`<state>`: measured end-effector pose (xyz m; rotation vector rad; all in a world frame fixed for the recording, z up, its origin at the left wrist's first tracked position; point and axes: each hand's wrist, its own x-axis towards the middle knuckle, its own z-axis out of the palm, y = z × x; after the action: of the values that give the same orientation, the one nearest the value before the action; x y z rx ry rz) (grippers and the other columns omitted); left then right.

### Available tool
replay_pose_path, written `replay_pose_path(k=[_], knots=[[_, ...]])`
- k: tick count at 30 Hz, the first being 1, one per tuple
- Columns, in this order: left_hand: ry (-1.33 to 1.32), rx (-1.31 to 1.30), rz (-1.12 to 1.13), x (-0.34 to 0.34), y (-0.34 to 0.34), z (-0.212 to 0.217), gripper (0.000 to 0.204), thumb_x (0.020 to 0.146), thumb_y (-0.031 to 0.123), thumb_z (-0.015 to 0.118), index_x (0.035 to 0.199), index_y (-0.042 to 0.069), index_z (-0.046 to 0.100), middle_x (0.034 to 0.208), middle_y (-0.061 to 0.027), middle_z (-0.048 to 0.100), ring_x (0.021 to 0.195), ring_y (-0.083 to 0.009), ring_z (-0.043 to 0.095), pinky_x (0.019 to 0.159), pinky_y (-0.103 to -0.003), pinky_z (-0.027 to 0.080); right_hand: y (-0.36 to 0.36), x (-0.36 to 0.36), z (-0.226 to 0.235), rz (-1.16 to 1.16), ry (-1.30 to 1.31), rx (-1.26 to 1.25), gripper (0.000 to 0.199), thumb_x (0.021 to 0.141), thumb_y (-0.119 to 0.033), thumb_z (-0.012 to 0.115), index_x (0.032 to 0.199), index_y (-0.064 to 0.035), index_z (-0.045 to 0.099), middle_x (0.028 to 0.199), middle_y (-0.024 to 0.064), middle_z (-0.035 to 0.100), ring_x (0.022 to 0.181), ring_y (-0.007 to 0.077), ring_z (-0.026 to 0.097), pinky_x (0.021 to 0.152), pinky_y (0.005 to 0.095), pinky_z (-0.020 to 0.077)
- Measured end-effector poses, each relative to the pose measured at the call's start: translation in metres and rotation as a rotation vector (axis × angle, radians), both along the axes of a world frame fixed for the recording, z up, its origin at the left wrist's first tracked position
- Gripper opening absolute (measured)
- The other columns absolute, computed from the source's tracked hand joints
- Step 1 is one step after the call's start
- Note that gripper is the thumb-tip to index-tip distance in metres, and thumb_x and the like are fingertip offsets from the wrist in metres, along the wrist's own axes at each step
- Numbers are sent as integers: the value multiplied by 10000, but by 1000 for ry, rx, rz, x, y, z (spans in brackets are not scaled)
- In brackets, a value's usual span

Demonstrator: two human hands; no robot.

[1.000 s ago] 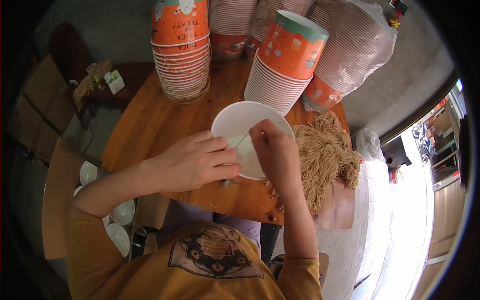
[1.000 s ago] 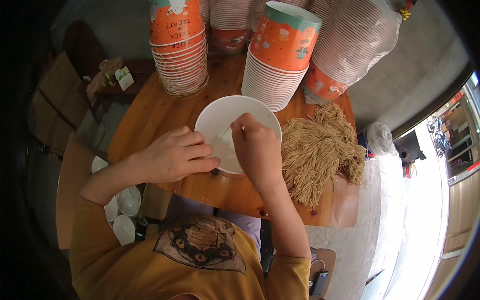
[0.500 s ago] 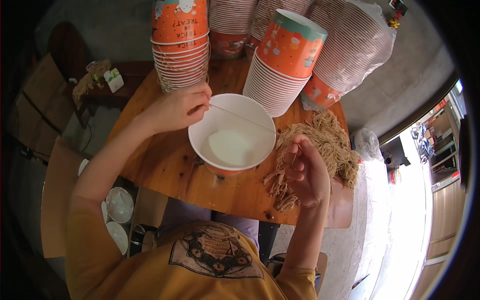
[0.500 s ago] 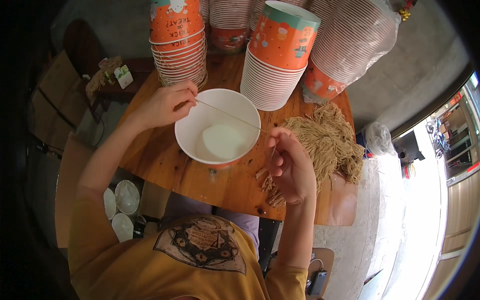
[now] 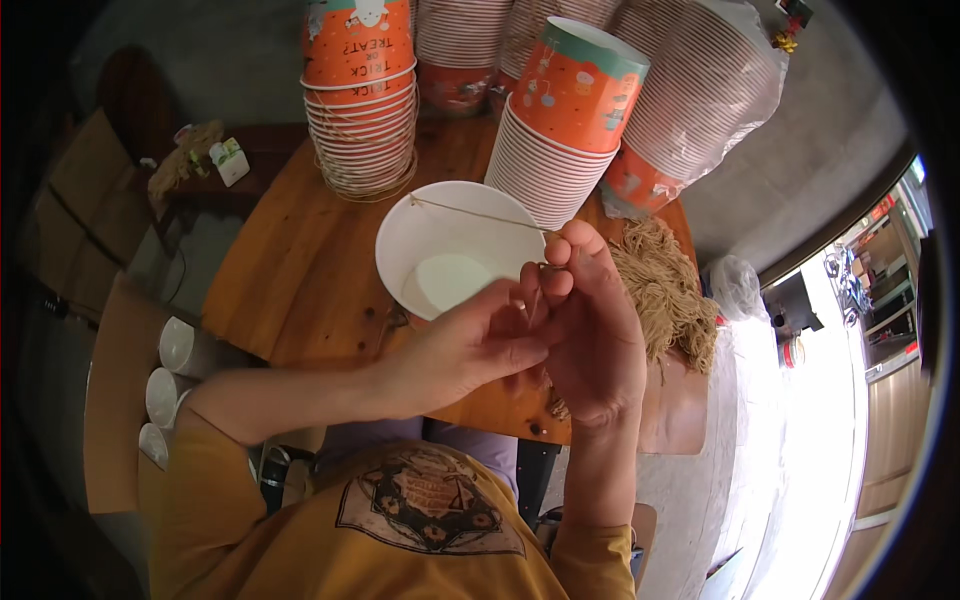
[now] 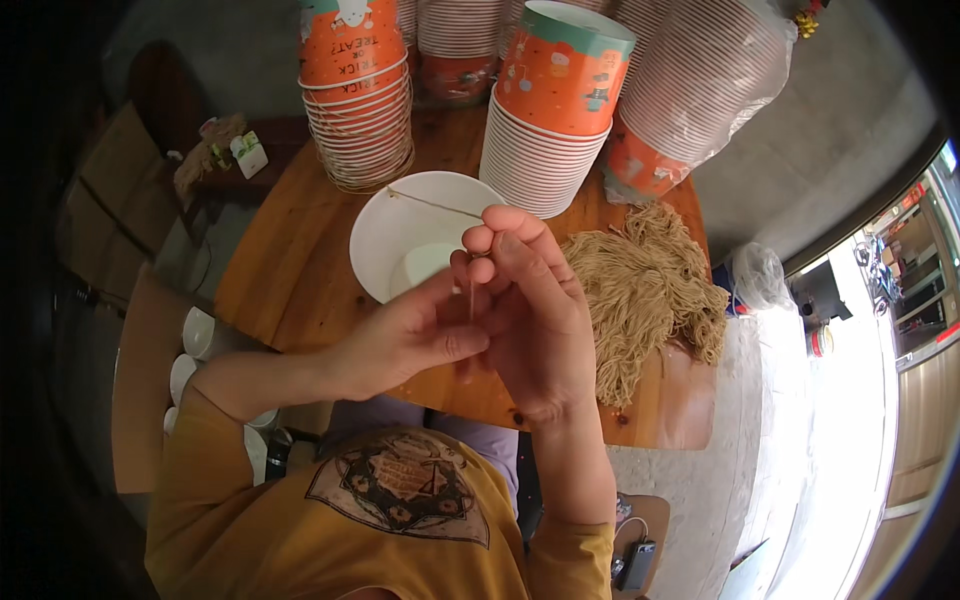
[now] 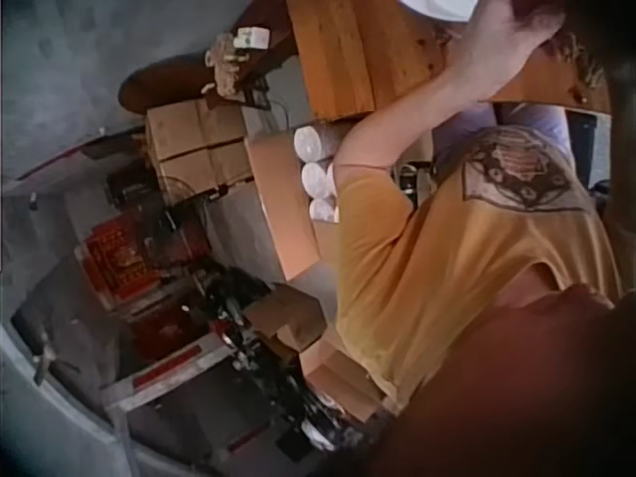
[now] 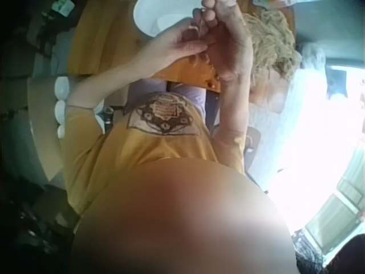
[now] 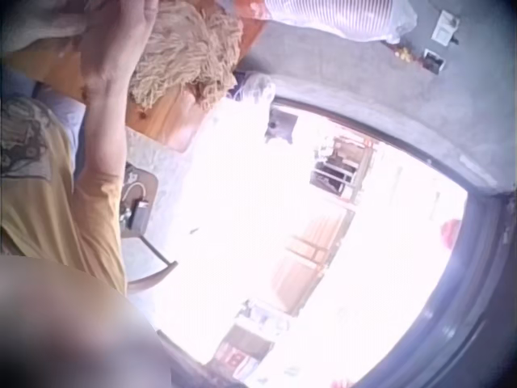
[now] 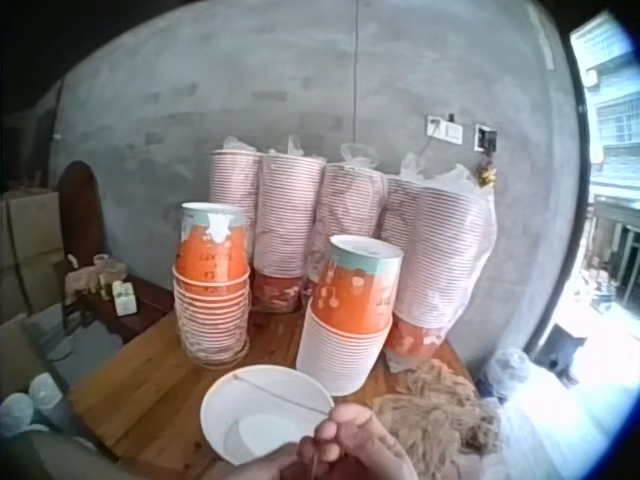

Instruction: Assembling decorative Halloween paper cups by inserting white bowl liners and securing them with thin elastic bands.

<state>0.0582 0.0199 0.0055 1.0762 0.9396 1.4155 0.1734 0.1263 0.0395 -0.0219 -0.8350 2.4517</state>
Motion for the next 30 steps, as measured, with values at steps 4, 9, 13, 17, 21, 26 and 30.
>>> replay_pose_path(k=[4,9,13,17,21,26,30], knots=[[53,-182,22,6,-16,0,220,1041,163,424,1191,27,512,828,-50,622,680,-98,599,583,-224,461,17,9,-10,-73,-22,-17,190,979,-86,531,1152,-21,574,978,44,654,803,94,608,898,267,501],[303,-289,-3,-9,-41,-5,247,1048,188,417,1204,33,529,797,-22,611,655,-74,575,577,-216,453,51,18,-36,-246,-153,46,186,969,-78,540,1139,-9,577,942,35,651,748,75,589,796,227,510],[402,-262,58,-14,-46,-6,265,1047,217,429,1100,8,583,725,-33,616,622,-68,572,559,-219,454,63,20,-50,-237,-222,89,177,962,-73,545,1121,-13,595,927,28,652,739,71,579,761,213,510],[649,-260,101,-18,-44,5,323,1021,262,492,885,18,654,567,-35,602,517,-92,574,515,-236,453,67,27,-59,-537,-606,636,193,940,-41,545,1118,-38,620,923,4,645,713,62,558,692,207,504],[880,-289,11,-18,-33,23,381,999,315,524,774,43,666,498,-37,586,456,-120,575,492,-268,458,21,39,-40,-539,-567,1071,269,918,3,547,1175,-52,605,998,6,632,712,58,558,667,202,483],[832,-302,-44,-13,-19,29,422,1002,356,510,774,33,659,507,-42,589,450,-119,570,478,-283,456,-15,48,-55,-88,-358,769,284,914,31,557,1194,-7,581,1057,46,630,887,103,632,747,232,508],[720,-447,-76,-10,-12,33,464,1011,386,487,773,24,652,508,-39,589,450,-115,568,469,-275,453,-19,46,-69,-284,-377,861,227,871,45,630,1095,10,614,958,52,634,885,133,648,742,253,519]])
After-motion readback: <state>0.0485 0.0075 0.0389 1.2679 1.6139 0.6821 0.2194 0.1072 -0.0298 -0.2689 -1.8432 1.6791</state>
